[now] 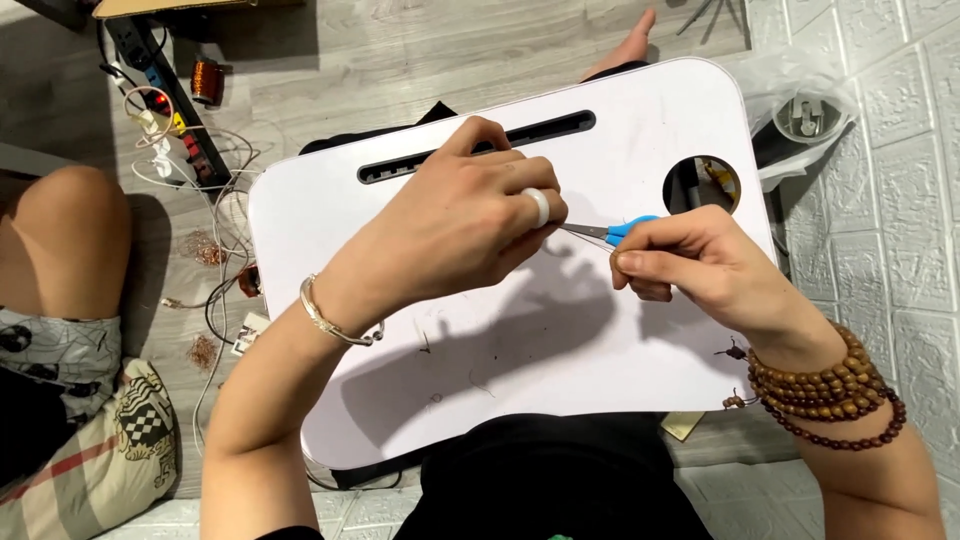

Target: Winding thin copper wire around an electronic component core and cutting it to size.

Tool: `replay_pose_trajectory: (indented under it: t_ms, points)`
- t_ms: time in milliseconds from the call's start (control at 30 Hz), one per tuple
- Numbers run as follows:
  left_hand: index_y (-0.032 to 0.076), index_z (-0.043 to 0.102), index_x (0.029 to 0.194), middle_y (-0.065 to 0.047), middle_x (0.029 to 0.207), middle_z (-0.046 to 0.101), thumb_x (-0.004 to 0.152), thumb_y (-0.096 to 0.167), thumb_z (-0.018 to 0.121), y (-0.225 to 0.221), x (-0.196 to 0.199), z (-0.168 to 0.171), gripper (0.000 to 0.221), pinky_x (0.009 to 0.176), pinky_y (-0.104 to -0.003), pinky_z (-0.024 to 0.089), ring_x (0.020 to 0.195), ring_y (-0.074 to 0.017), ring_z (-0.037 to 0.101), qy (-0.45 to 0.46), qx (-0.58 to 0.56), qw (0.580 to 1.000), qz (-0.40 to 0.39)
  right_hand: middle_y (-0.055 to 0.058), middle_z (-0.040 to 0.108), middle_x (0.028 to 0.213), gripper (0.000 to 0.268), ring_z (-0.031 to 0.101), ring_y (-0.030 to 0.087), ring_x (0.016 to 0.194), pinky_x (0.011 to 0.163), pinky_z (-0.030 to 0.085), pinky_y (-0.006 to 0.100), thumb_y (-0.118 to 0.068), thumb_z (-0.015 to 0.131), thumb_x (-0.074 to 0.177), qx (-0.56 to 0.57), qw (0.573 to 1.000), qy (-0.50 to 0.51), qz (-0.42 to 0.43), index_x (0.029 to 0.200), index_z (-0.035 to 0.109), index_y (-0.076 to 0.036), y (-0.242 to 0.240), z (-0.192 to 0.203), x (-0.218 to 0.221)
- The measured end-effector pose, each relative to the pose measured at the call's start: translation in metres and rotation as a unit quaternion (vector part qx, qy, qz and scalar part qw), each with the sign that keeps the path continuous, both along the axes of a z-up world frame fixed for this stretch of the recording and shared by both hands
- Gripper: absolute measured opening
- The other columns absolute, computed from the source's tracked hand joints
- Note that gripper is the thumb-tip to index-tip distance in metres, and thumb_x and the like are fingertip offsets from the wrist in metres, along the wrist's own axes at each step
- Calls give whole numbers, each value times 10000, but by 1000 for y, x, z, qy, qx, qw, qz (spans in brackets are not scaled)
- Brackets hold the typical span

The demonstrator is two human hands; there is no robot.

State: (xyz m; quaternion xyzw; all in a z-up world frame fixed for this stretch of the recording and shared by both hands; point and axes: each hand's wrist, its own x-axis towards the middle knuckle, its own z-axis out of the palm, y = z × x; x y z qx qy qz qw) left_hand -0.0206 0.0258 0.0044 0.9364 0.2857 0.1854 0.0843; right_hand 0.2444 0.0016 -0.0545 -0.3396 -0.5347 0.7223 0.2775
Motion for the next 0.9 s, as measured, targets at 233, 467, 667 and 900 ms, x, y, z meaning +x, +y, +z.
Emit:
replay_pose_trajectory:
  t_ms: [233,467,667,900]
  points:
    - [45,672,883,-51,944,646,903,108,662,-2,10,-8,67,802,-311,479,735,-203,606,-3,-13,1000,-24,47,576,597,205,465,104,547,497,377,223,-45,601,930,-7,1000,-4,-9,809,726,65,-2,-3,-1]
    - [5,644,909,-77,914,620,891,53,626,-1,12,-11,55,518,-360,459,505,-229,537,-2,-87,996,-13,28,539,540,213,464,102,504,478,379,216,-55,595,932,13,1000,-2,-6,814,734,55,1,-4,-8]
    - [-2,623,894,-73,897,614,863,-22,644,-2,7,-6,43,510,-368,412,498,-228,502,-79,-132,988,-20,23,547,553,211,461,94,509,474,375,217,-74,600,949,0,1000,17,-10,831,735,38,0,-9,-10]
    - [22,663,864,-34,816,640,862,12,691,-2,8,-9,30,492,-319,390,477,-170,467,-122,-157,980,-12,46,540,595,176,446,100,544,499,372,233,-12,584,937,-62,994,75,-44,853,699,91,-11,-14,0]
